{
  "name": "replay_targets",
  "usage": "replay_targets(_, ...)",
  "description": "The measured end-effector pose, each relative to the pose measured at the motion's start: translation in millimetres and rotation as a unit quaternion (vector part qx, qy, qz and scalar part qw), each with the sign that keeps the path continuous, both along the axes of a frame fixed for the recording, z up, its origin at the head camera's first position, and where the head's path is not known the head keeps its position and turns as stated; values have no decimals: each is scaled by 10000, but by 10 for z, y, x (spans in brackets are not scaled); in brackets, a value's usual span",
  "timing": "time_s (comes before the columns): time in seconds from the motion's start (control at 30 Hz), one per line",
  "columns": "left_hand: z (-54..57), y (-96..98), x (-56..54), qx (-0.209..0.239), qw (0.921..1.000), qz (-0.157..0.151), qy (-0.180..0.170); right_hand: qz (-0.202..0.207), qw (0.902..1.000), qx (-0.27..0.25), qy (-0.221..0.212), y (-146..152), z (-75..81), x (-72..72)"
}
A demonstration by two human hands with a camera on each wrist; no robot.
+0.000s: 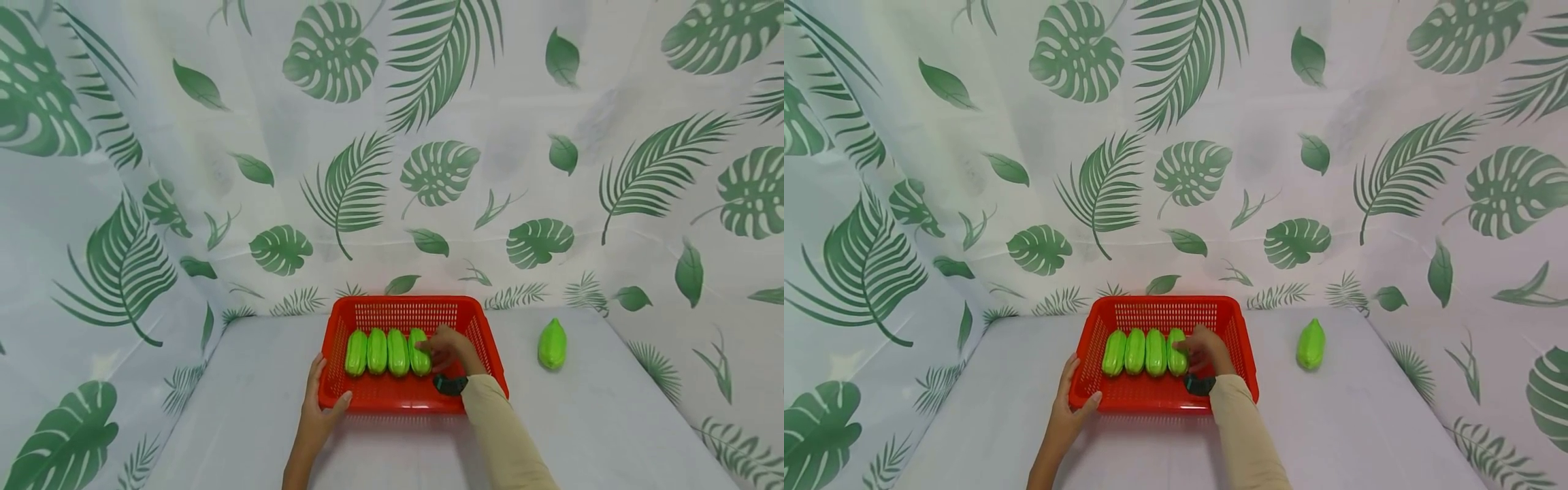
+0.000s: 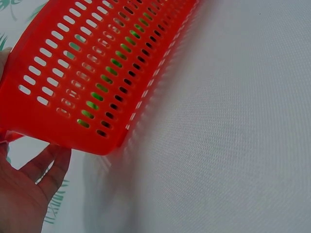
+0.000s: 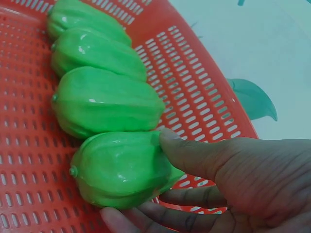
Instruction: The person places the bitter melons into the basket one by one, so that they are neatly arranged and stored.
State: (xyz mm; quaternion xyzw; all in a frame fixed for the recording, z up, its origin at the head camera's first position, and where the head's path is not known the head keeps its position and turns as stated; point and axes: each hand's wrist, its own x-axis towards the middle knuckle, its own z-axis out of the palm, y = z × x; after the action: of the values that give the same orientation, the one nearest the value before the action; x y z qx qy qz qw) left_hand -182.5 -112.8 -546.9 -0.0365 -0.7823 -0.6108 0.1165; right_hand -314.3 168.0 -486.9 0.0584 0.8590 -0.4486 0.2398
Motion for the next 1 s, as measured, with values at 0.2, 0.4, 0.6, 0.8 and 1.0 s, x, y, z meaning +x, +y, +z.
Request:
replay_targets(0.2,-54,-3,4,-24,10000,65,-10,-77,9999,-42,-146,1,-29,-3)
replay_targets(0.4,-62,-8,-4,5,10000,56,-41,-63,9999,6,-126,-3,-32,-10)
replay_targets(0.6,-66,-8,-21,69,10000,24,-15,-80,9998,6,-170,16,-35,-16)
replay_targets(0.8,-57,-2,-18,23,10000,36,24,-118,9995,-60,-299,30,-14,-10)
replay_targets(1.0,-37,-9,-21,-21,10000,55,7,-7,9993,27,-364,44,58,-14)
